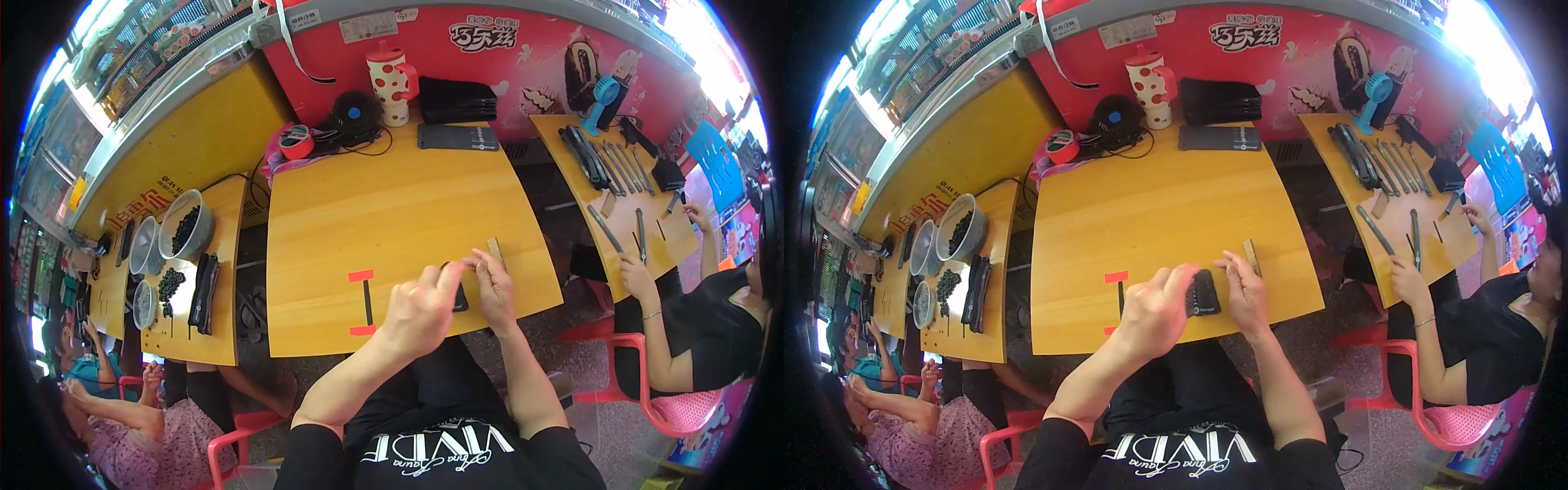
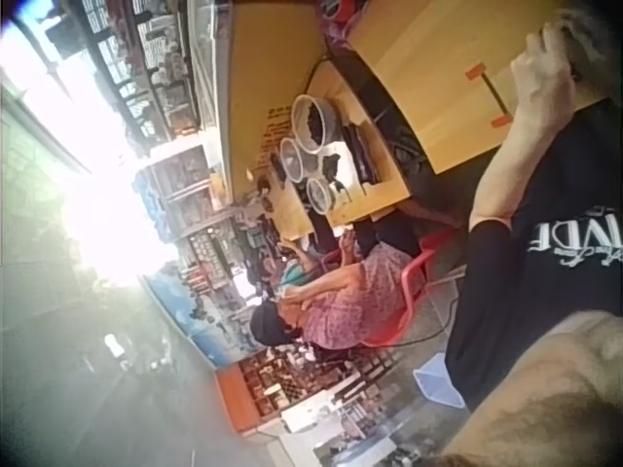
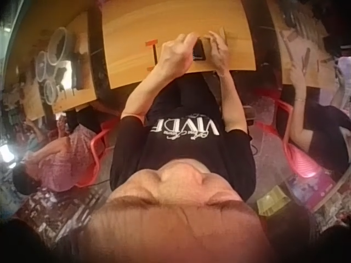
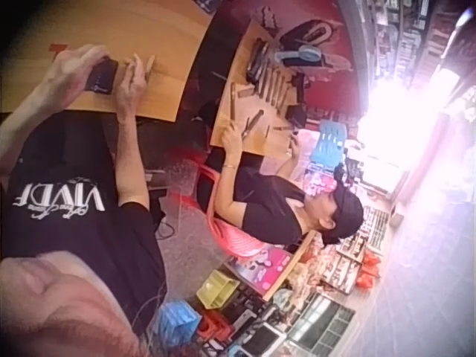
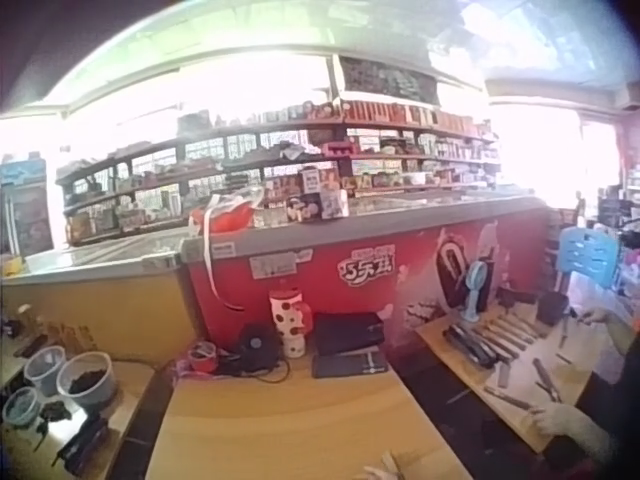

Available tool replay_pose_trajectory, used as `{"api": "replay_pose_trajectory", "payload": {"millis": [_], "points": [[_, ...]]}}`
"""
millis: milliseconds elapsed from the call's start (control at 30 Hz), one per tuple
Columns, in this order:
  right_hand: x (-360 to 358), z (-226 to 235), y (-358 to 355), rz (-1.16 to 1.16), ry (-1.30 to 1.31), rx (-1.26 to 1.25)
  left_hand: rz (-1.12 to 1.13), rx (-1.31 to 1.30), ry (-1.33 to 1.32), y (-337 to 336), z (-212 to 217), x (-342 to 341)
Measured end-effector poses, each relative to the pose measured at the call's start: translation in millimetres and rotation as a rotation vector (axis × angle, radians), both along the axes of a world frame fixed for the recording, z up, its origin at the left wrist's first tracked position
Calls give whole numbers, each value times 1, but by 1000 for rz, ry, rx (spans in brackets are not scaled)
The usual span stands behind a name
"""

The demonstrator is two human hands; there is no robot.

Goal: Manually assemble small plastic components onto black straps at a workbench.

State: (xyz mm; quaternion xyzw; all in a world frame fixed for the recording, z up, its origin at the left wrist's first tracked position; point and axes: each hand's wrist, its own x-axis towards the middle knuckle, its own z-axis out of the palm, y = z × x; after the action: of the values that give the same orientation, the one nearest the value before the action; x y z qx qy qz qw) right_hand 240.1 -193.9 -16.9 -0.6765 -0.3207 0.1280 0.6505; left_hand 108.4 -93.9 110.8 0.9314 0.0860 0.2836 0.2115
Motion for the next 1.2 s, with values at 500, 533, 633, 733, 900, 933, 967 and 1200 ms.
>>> {"api": "replay_pose_trajectory", "payload": {"millis": [500, 533, 633, 733, 900, 933, 967, 1200], "points": [[1, 1, -6, -1, 231, 146, 234, -250, -496, 68, 3, 63], [-1, 5, -3, 8, 227, 154, 298, -306, -460, 97, -23, 62], [-4, 5, -1, 22, 39, 43, 463, -354, -190, 145, -76, 46], [3, 11, -2, -55, 145, 140, 728, -46, 413, 152, -79, 28], [28, 89, 119, 79, 166, 418, 395, 149, 239, 129, -84, 58], [43, 74, 149, 146, 202, 449, 274, 222, 300, 126, -90, 73], [50, 49, 174, 140, 229, 396, 270, 223, 293, 131, -100, 76], [88, -6, 191, 235, 672, 467, 257, 152, 492, 147, -96, 58]]}}
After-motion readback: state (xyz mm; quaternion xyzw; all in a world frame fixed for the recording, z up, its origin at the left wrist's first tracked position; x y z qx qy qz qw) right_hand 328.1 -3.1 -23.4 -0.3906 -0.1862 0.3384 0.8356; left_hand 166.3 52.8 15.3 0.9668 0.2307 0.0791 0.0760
